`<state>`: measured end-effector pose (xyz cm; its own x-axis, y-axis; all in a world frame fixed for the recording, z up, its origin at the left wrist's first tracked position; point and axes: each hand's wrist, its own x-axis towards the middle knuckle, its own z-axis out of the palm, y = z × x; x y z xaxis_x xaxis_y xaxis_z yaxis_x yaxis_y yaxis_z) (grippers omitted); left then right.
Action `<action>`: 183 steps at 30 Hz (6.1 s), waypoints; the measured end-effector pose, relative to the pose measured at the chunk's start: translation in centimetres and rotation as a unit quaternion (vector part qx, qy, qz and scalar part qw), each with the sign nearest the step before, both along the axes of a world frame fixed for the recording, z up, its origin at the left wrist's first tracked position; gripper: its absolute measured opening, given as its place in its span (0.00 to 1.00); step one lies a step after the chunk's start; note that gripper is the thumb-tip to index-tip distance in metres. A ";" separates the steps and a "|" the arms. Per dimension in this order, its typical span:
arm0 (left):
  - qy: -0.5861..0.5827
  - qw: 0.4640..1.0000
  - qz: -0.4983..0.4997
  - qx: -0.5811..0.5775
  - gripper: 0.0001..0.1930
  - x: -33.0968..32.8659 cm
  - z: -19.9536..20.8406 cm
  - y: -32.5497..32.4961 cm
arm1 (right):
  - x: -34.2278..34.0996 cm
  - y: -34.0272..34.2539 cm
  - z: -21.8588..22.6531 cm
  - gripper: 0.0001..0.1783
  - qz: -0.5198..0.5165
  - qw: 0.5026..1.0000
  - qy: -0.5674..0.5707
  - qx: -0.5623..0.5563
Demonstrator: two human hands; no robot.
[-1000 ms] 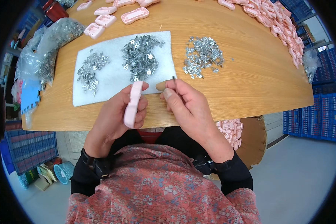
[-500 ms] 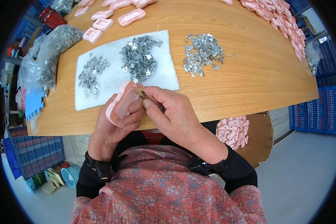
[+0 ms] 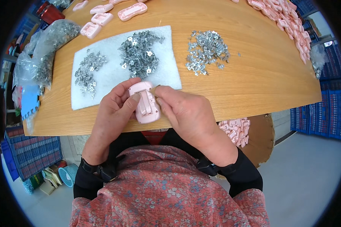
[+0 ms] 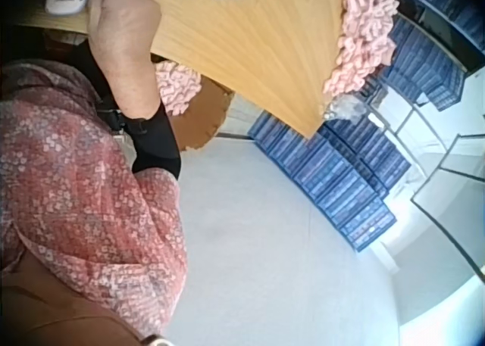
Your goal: The person assembles small pink plastic housings by inserting metal components into slots using a thin metal tool. They repeatedly pick up housings, insert parts, and place the assembled units on the table. The workspace includes piles of metal parts and finished pink housings.
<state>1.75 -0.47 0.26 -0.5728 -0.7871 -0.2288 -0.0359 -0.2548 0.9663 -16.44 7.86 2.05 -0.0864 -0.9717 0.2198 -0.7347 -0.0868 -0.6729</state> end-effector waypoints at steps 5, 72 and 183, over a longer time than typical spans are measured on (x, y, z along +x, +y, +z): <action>-0.015 1.000 -0.002 -0.005 0.21 -0.1 0.2 0.1 | 0.2 0.0 -0.3 0.09 0.009 0.995 0.093 -0.039; -0.019 0.999 0.000 -0.043 0.21 -0.3 -0.4 0.3 | 0.0 -1.2 2.9 0.07 0.095 0.976 0.189 0.061; 0.237 0.939 0.002 0.249 0.23 0.6 1.6 -1.7 | 0.6 -3.7 1.7 0.06 0.010 0.948 -0.307 0.080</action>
<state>2.33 -2.15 1.89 -0.7005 -0.6525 -0.2890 0.3696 -0.6781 0.6352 -15.81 4.21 3.72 -0.1320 -0.9911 -0.0158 -0.2004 0.0423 -0.9788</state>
